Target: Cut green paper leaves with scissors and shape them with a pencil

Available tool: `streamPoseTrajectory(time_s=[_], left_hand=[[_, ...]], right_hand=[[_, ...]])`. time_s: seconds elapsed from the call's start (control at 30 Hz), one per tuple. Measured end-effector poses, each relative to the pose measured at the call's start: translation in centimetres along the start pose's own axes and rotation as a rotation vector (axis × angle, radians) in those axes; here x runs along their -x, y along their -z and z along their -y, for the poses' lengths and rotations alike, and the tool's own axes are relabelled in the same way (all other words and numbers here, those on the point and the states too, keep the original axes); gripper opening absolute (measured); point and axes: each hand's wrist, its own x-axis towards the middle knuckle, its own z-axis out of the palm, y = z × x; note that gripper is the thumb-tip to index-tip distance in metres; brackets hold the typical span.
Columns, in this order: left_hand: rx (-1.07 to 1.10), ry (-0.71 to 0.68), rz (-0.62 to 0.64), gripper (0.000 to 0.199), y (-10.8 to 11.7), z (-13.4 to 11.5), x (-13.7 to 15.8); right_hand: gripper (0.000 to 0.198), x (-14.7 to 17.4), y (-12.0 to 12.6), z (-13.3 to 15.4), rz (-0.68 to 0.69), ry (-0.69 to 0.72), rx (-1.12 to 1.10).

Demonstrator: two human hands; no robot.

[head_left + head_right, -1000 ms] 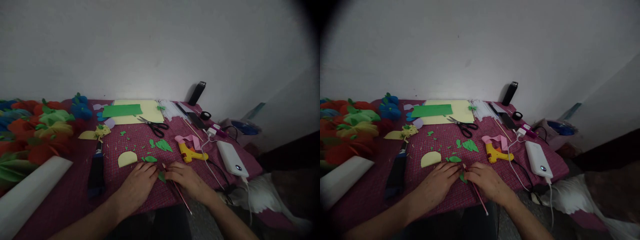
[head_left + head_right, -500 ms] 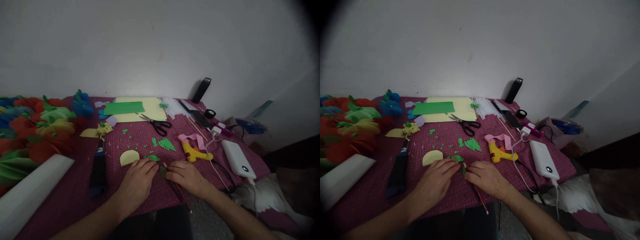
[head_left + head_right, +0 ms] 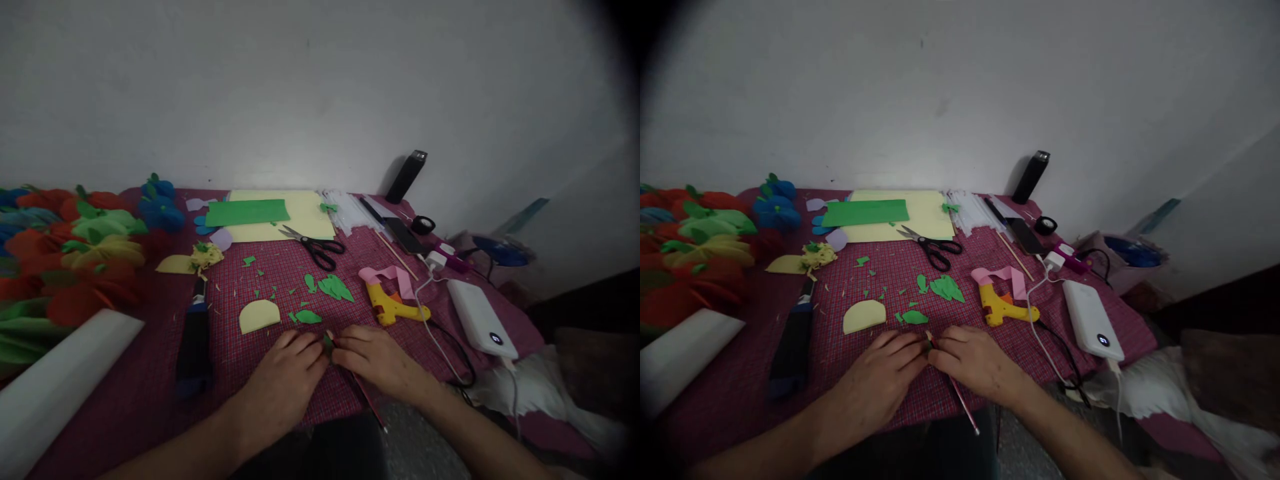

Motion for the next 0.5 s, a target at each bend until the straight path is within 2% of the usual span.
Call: streamPoseTrajectory(time_s=[0.2,0.3,0.5], left_hand=[[-0.101,0.083,-0.039,0.032,1.5,0.2,-0.5],[-0.105,0.057,-0.019,0.03,1.7,0.2,-0.7],[-0.041,-0.038,0.066,0.032,0.6,0.6,-1.1]], right_hand=[[0.019,-0.6,0.1,-0.6,-0.132,-0.043,0.093],[0.02,-0.9,0.0,-0.8,-0.065,-0.04,0.083],[0.019,-0.6,0.1,-1.3,0.057,-0.058,-0.032]])
